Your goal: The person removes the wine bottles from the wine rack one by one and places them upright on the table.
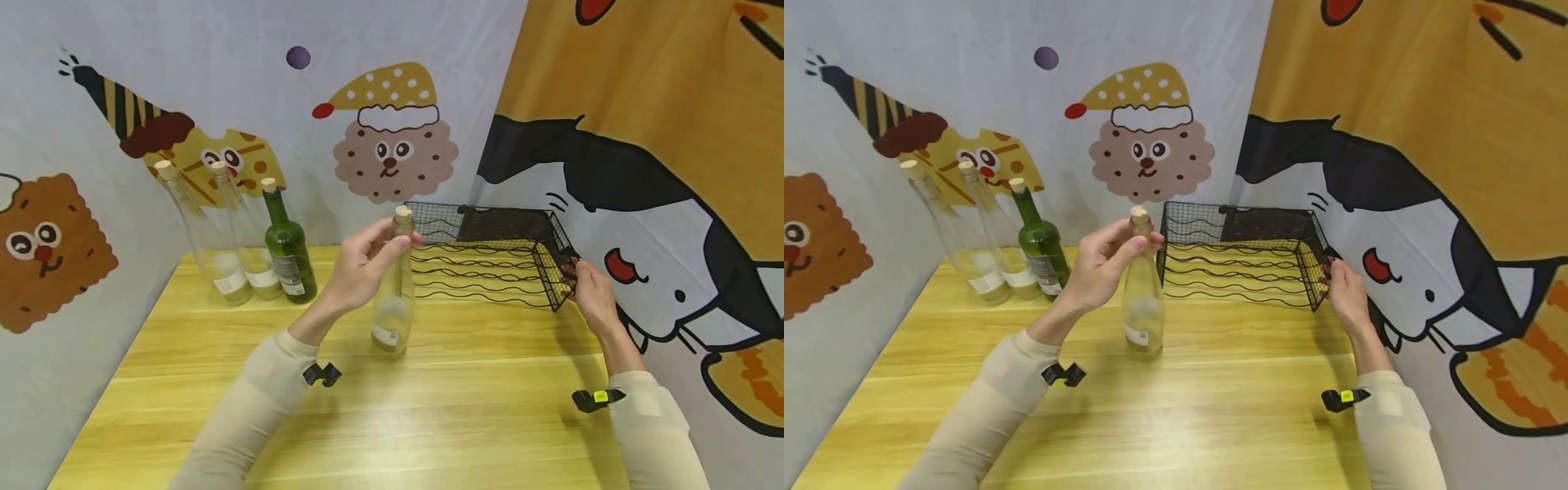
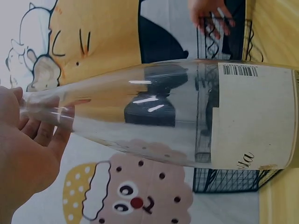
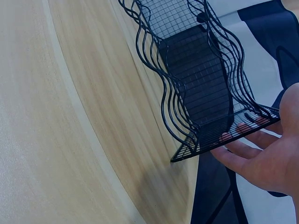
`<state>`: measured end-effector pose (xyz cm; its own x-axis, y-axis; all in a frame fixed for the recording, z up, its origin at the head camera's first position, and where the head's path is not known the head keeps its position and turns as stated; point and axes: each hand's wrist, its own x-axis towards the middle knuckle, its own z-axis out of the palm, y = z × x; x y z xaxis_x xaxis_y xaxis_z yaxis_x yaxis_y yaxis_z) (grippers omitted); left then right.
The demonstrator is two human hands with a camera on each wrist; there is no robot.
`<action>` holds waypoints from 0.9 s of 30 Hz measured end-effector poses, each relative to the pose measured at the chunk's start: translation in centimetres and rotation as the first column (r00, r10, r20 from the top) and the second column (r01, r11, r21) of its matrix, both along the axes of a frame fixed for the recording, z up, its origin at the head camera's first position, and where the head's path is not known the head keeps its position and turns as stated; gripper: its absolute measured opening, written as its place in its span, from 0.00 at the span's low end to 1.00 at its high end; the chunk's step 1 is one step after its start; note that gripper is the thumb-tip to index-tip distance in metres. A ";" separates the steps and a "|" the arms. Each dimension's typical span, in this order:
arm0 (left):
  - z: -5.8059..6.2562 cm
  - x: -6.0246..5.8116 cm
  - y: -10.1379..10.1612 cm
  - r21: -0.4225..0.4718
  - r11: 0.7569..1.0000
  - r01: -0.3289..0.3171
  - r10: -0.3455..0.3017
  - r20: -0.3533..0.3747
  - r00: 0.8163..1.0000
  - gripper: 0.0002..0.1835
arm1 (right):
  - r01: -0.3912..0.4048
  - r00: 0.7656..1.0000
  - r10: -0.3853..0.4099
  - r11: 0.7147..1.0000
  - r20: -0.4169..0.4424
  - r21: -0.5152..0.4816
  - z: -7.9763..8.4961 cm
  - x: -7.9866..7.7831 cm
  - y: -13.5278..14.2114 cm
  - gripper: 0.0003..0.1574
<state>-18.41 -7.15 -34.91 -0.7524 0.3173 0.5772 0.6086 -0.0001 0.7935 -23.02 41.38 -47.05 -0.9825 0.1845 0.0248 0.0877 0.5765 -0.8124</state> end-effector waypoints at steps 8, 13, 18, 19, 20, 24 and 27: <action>0.9 -0.9 -2.6 0.032 0.994 -0.102 0.104 -0.059 0.993 0.15 | -0.002 1.000 0.002 1.000 0.013 -0.003 0.2 0.0 -0.1 0.48; 1.0 -1.6 -3.8 0.039 0.986 -0.161 0.164 -0.068 0.984 0.14 | -0.005 1.000 0.005 1.000 0.011 0.004 0.2 0.0 0.0 0.48; 0.9 -2.4 -4.8 0.044 0.977 -0.207 0.209 -0.038 0.977 0.15 | 0.000 1.000 0.000 1.000 0.007 0.009 0.1 0.1 0.0 0.49; 0.9 -2.6 -4.9 0.045 0.976 -0.212 0.213 -0.034 0.976 0.15 | 0.000 1.000 0.000 1.000 0.005 0.010 0.1 0.1 0.0 0.49; 0.9 -2.8 -5.1 0.048 0.975 -0.216 0.217 -0.032 0.976 0.15 | -0.001 1.000 0.001 1.000 0.003 0.009 0.0 0.2 0.0 0.49; 0.9 -3.4 -5.8 0.068 0.971 -0.228 0.231 -0.040 0.972 0.16 | -0.005 1.000 0.005 1.000 -0.011 0.018 0.1 0.3 -0.2 0.50; 1.0 -3.9 -6.4 0.080 0.966 -0.246 0.250 -0.049 0.967 0.16 | -0.005 1.000 0.005 1.000 -0.013 0.019 0.2 0.3 -0.2 0.50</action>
<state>-22.30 -13.51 -33.93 -0.7670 0.0807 0.6366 0.6417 0.1004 0.7604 -22.68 41.19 -46.84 -0.9830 0.1790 0.0412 0.0742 0.5921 -0.8024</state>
